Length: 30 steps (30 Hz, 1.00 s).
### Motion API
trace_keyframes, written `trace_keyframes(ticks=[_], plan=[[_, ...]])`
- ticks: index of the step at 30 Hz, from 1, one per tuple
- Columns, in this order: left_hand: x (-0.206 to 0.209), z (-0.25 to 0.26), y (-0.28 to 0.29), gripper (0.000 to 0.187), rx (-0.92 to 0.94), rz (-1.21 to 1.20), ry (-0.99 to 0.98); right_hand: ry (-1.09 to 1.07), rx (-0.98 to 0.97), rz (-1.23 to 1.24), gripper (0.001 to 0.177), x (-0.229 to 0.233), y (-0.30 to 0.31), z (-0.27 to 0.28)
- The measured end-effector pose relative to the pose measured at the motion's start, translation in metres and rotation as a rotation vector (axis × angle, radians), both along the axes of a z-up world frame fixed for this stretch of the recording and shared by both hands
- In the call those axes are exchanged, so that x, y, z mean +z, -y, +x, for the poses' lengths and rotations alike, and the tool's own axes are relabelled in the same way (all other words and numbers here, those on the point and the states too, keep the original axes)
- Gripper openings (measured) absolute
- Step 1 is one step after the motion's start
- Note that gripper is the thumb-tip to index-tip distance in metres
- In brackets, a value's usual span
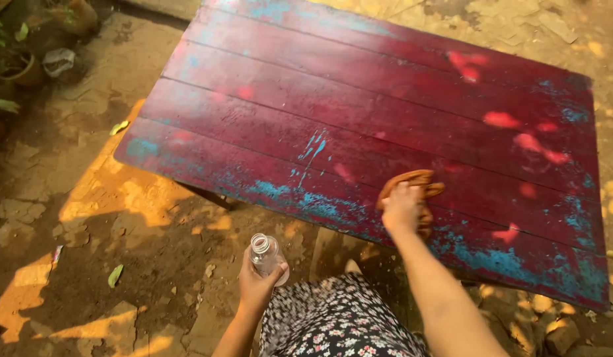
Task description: The person is wiping a purple-painted wooden table with a wet cloth, holding a plastic water bottle in the other hand.
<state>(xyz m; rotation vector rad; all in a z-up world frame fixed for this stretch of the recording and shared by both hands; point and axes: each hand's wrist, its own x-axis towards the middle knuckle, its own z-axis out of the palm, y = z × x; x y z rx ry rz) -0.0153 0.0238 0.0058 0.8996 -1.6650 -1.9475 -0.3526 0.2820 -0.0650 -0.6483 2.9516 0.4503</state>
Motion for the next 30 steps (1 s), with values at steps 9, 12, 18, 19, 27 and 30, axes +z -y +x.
trace_keyframes(ticks=[9, 12, 18, 19, 27, 30], plan=[[0.02, -0.079, -0.081, 0.072, -0.035, -0.02, 0.056, 0.217, 0.613, -0.471, 0.051, 0.051, -0.065, 0.037], [0.012, -0.116, -0.122, 0.076, 0.005, -0.032, -0.059, 0.179, 0.57, -0.425, 0.053, 0.035, -0.162, -0.017], [0.008, -0.183, -0.225, 0.067, 0.046, -0.026, 0.014, 0.033, 0.238, -0.361, 0.058, 0.031, -0.279, -0.161], [0.01, -0.191, -0.239, 0.067, 0.052, -0.023, 0.02, 0.04, 0.243, -0.36, 0.058, 0.024, -0.269, -0.17], [0.036, -0.216, -0.296, 0.07, 0.013, -0.022, 0.066, 0.21, 0.696, -0.397, 0.056, 0.034, -0.216, -0.098], [0.035, -0.211, -0.292, 0.07, 0.003, -0.066, 0.105, 0.334, 0.743, -0.417, 0.058, 0.049, -0.273, -0.074]])
